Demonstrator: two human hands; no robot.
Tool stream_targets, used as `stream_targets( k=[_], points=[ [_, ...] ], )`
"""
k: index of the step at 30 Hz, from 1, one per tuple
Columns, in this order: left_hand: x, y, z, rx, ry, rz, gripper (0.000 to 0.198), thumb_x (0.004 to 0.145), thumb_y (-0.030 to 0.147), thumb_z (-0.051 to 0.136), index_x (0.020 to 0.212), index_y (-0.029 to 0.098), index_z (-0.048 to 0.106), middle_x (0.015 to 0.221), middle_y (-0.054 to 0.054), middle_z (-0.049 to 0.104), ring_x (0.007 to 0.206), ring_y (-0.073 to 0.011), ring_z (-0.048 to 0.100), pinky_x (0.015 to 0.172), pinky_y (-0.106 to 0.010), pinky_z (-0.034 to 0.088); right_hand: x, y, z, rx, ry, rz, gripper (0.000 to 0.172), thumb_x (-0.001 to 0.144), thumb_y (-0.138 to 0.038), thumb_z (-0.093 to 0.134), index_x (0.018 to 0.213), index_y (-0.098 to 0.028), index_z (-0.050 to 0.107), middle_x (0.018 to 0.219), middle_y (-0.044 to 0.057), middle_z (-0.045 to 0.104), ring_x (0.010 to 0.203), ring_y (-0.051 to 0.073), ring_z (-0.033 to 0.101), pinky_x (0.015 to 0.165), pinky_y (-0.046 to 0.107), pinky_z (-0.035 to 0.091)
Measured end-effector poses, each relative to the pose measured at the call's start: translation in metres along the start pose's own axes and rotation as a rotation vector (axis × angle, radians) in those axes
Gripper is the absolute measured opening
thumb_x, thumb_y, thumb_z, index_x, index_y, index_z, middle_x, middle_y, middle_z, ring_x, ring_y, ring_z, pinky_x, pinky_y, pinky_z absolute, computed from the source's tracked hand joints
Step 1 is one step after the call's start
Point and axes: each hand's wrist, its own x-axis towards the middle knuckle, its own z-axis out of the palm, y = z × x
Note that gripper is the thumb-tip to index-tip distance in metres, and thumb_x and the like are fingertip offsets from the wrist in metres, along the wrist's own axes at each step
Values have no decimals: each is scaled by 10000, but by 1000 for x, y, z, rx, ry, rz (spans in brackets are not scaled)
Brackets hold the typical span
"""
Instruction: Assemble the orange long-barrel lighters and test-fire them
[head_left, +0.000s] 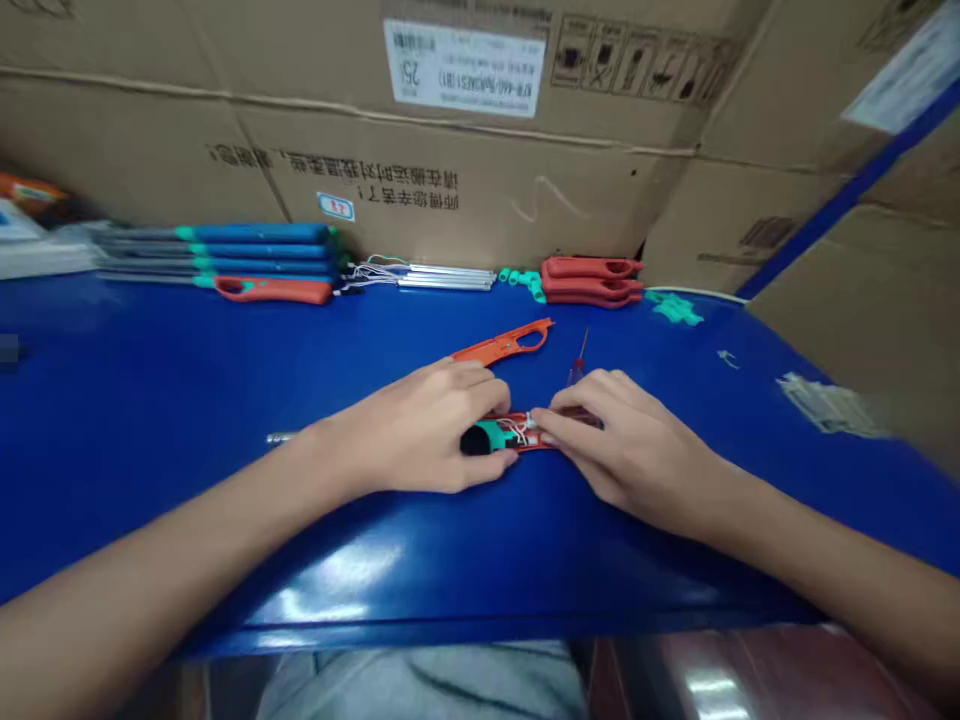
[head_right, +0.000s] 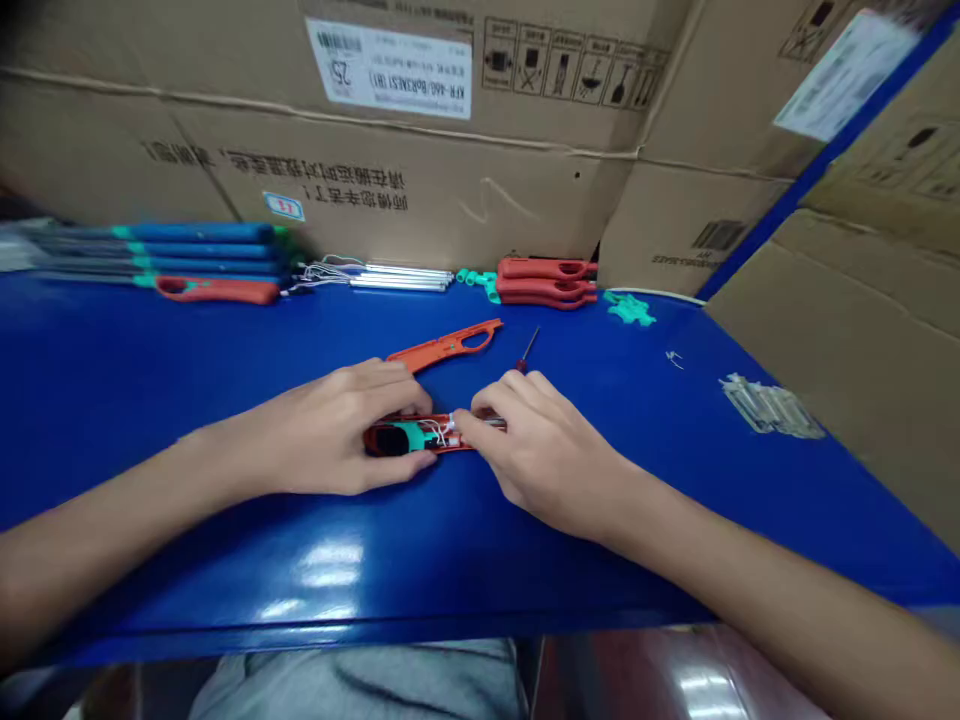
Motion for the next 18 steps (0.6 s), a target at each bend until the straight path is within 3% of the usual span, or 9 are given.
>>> stream_targets(
  k=[18],
  points=[
    [1, 1, -4, -29, -60, -11, 263, 850, 388, 564, 899, 141, 643, 854, -61, 635, 820, -209, 614, 781, -347, 466, 2, 0, 2, 172, -25, 61, 248, 941, -129, 486, 1079, -94, 688, 946, 137, 604, 847, 221, 518, 741, 361, 488]
  ],
)
